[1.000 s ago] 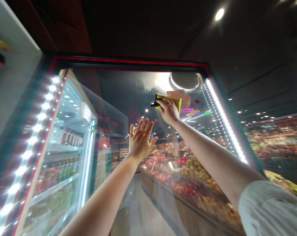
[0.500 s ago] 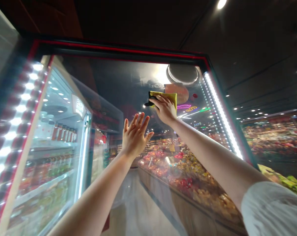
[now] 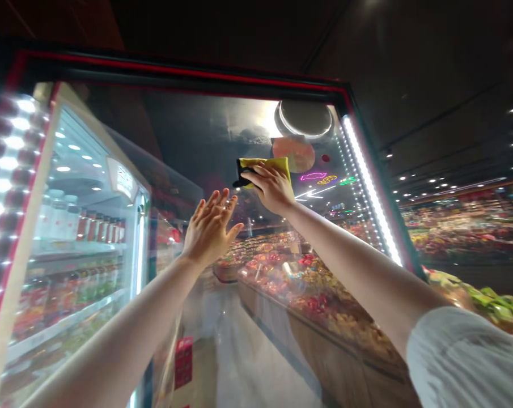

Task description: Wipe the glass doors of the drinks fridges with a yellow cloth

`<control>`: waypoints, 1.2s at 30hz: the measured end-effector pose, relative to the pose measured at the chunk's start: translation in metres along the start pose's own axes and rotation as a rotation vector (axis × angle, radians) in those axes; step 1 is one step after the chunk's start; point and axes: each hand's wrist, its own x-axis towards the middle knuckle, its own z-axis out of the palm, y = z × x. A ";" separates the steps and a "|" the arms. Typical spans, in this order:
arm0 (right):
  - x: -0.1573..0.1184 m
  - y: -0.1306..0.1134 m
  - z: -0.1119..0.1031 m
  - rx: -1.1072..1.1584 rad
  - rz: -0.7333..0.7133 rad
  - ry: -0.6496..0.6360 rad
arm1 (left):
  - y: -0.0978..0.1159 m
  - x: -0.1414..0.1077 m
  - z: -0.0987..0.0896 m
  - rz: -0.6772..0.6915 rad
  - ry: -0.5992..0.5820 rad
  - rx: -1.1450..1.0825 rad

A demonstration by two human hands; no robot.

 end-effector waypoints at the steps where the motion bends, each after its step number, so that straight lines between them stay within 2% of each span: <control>1: -0.003 0.007 -0.004 0.001 0.001 -0.010 | -0.005 0.000 -0.002 -0.017 0.012 0.002; 4: 0.007 0.021 -0.008 0.004 0.144 0.032 | -0.018 -0.001 -0.007 -0.059 0.048 0.008; 7: 0.028 0.005 0.004 -0.007 0.310 0.089 | -0.028 -0.003 -0.010 -0.043 0.047 0.021; 9: 0.032 -0.018 0.014 -0.018 0.272 0.074 | -0.034 -0.006 -0.012 -0.033 0.037 0.032; 11: 0.025 -0.035 0.018 -0.023 0.136 0.035 | -0.041 -0.011 -0.013 -0.032 0.033 0.039; 13: 0.014 -0.040 0.017 -0.018 0.022 0.007 | -0.051 -0.018 -0.016 -0.042 0.033 0.046; 14: 0.011 -0.037 0.016 -0.015 0.013 0.006 | -0.057 -0.022 -0.018 -0.052 0.034 0.050; 15: 0.012 -0.033 0.015 -0.012 0.046 0.018 | -0.063 -0.026 -0.020 -0.063 0.034 0.054; 17: 0.024 -0.027 0.017 -0.007 0.200 0.072 | -0.076 -0.033 -0.023 -0.085 0.026 0.059; 19: 0.045 -0.034 0.025 -0.001 0.348 0.120 | -0.086 -0.039 -0.023 -0.100 -0.001 0.051; 20: 0.055 -0.043 0.031 0.005 0.373 0.129 | -0.090 -0.041 -0.023 -0.105 -0.018 0.042; 22: 0.064 -0.067 0.042 0.022 0.297 0.113 | -0.094 -0.043 -0.022 -0.112 -0.037 0.024; 25: 0.051 -0.093 0.047 0.048 0.048 0.048 | -0.094 -0.046 -0.020 -0.118 -0.033 0.007; 26: 0.042 -0.094 0.046 0.050 -0.007 0.030 | -0.093 -0.047 -0.020 -0.116 -0.032 0.002; 28: 0.027 -0.083 0.040 0.043 -0.027 0.024 | -0.093 -0.052 -0.021 -0.103 -0.035 -0.003; 30: 0.025 -0.066 0.035 0.026 0.094 0.085 | -0.095 -0.059 -0.023 -0.083 -0.041 -0.005; 32: 0.037 -0.058 0.037 0.011 0.267 0.144 | -0.098 -0.066 -0.025 -0.068 -0.056 -0.006; 34: 0.053 -0.069 0.042 0.003 0.366 0.157 | -0.100 -0.070 -0.026 -0.067 -0.068 -0.010; 36: 0.062 -0.091 0.049 0.013 0.307 0.111 | -0.100 -0.072 -0.026 -0.070 -0.068 -0.016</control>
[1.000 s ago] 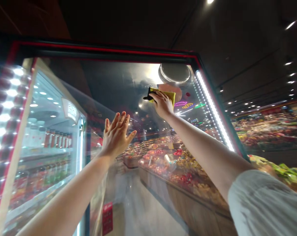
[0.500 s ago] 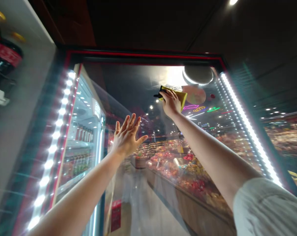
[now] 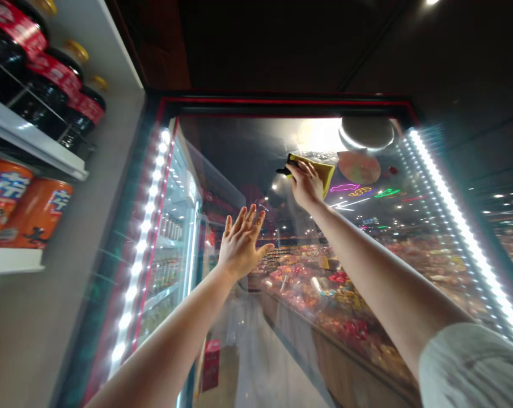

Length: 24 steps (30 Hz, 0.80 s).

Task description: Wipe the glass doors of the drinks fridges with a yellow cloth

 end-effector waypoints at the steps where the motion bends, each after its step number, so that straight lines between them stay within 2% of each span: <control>1: -0.004 -0.010 0.002 0.010 -0.078 -0.041 | 0.000 -0.001 0.000 -0.001 0.003 -0.003; 3: -0.017 -0.019 0.001 0.032 -0.256 -0.129 | 0.001 -0.003 -0.001 -0.002 0.012 -0.004; 5: -0.028 -0.012 -0.005 0.041 -0.349 -0.175 | 0.000 -0.007 -0.001 -0.018 0.018 -0.001; 7: -0.028 0.002 -0.010 0.042 -0.303 -0.149 | -0.004 -0.012 -0.003 -0.056 0.014 0.004; 9: -0.017 0.008 -0.008 0.032 -0.160 -0.076 | -0.008 -0.016 -0.004 -0.094 -0.012 0.003; 12: -0.002 -0.015 0.005 0.013 0.004 -0.016 | -0.010 -0.018 -0.004 -0.109 -0.049 -0.007; 14: -0.003 -0.040 0.014 0.021 -0.044 -0.055 | -0.010 -0.017 -0.004 -0.106 -0.055 -0.018; 16: -0.014 -0.056 0.016 0.044 -0.192 -0.122 | -0.010 -0.018 -0.004 -0.102 -0.057 -0.028; 19: -0.033 -0.047 0.008 0.063 -0.376 -0.193 | -0.014 -0.025 -0.006 -0.104 -0.066 -0.034; 21: -0.035 -0.030 0.001 0.056 -0.369 -0.183 | -0.020 -0.033 -0.007 -0.104 -0.072 -0.038; 24: -0.018 -0.022 0.004 0.042 -0.194 -0.092 | -0.028 -0.042 -0.005 -0.091 -0.075 -0.044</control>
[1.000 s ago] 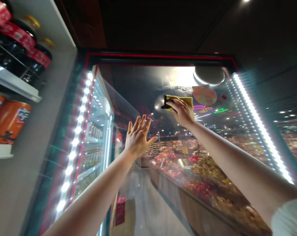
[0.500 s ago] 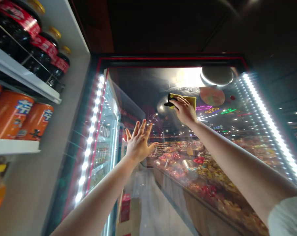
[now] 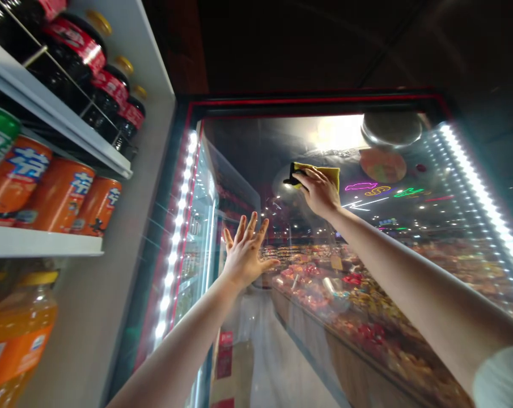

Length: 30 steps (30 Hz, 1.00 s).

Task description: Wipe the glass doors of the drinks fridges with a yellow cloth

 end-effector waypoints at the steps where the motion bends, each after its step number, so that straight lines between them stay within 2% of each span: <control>1: 0.008 -0.004 0.004 -0.002 0.066 0.029 | -0.001 -0.001 0.001 0.000 0.002 0.002; 3: 0.022 -0.024 0.014 0.003 0.140 0.052 | -0.002 -0.002 0.002 -0.007 0.013 0.012; 4: 0.024 -0.036 0.020 0.010 0.131 0.042 | -0.001 -0.002 0.002 -0.007 0.022 0.016; 7: 0.012 -0.063 0.025 0.041 -0.069 -0.050 | 0.000 -0.007 0.002 0.000 0.047 0.004; 9: -0.002 -0.063 0.020 0.047 -0.212 -0.107 | -0.001 -0.014 0.002 -0.037 0.056 -0.013; 10: -0.008 -0.058 0.016 0.041 -0.237 -0.115 | -0.002 -0.018 0.002 -0.068 0.055 -0.018; 12: -0.008 -0.046 0.011 0.024 -0.177 -0.085 | -0.006 -0.027 0.002 -0.128 0.040 -0.020; 14: 0.003 -0.042 0.013 0.016 -0.035 -0.022 | -0.009 -0.032 0.003 -0.158 0.019 -0.018; 17: 0.021 -0.065 0.029 0.035 0.115 0.035 | -0.011 -0.034 0.006 -0.157 0.022 -0.018; 19: 0.021 -0.090 0.040 0.063 0.056 0.002 | -0.010 -0.036 0.007 -0.141 0.042 -0.019; 21: 0.009 -0.110 0.045 0.094 -0.097 -0.059 | -0.011 -0.040 0.007 -0.117 0.048 -0.021; 24: -0.011 -0.111 0.041 0.110 -0.257 -0.110 | -0.021 -0.050 0.005 -0.100 0.054 0.000; 27: -0.004 -0.098 0.039 0.102 -0.173 -0.074 | -0.040 -0.058 0.005 -0.129 0.118 0.029; 30: 0.023 -0.105 0.048 0.108 0.017 -0.002 | -0.059 -0.061 0.009 -0.138 0.162 0.022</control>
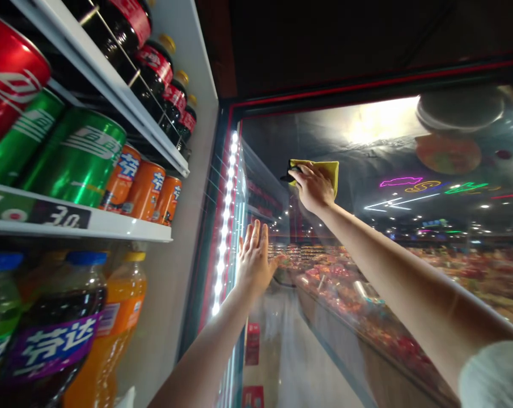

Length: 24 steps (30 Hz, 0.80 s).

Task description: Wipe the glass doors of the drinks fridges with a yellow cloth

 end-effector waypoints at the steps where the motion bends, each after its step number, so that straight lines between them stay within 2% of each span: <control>1: 0.007 -0.008 0.006 0.007 0.032 0.010 | -0.004 0.000 0.002 0.005 0.003 -0.001; 3: 0.013 -0.027 0.016 0.029 -0.007 -0.013 | -0.008 0.000 0.004 0.017 0.006 0.011; 5: 0.008 -0.040 0.020 0.058 -0.168 -0.078 | -0.009 -0.001 0.005 0.029 0.013 0.027; 7: 0.001 -0.041 0.019 0.074 -0.326 -0.138 | -0.008 -0.003 0.005 0.040 0.021 0.036; 8: -0.001 -0.037 0.017 0.073 -0.355 -0.148 | -0.008 -0.004 0.005 0.044 0.022 0.038; 10: 0.004 -0.029 0.014 0.064 -0.291 -0.121 | -0.007 -0.005 0.006 0.045 0.023 0.045; 12: 0.017 -0.026 0.017 0.057 -0.145 -0.057 | -0.007 -0.006 0.007 0.043 0.028 0.055; 15: 0.033 -0.041 0.027 0.053 -0.012 -0.013 | -0.007 -0.006 0.008 0.043 0.037 0.045; 16: 0.033 -0.047 0.030 0.050 -0.033 -0.029 | -0.007 -0.006 0.007 0.045 0.038 0.031; 18: 0.028 -0.055 0.031 0.042 -0.167 -0.099 | -0.010 -0.005 0.006 0.061 0.038 -0.010; 21: 0.016 -0.046 0.024 0.031 -0.388 -0.183 | -0.017 -0.004 0.002 0.061 0.058 -0.064; 24: 0.021 -0.033 0.021 0.020 -0.368 -0.131 | -0.027 -0.005 -0.001 -0.022 0.124 -0.091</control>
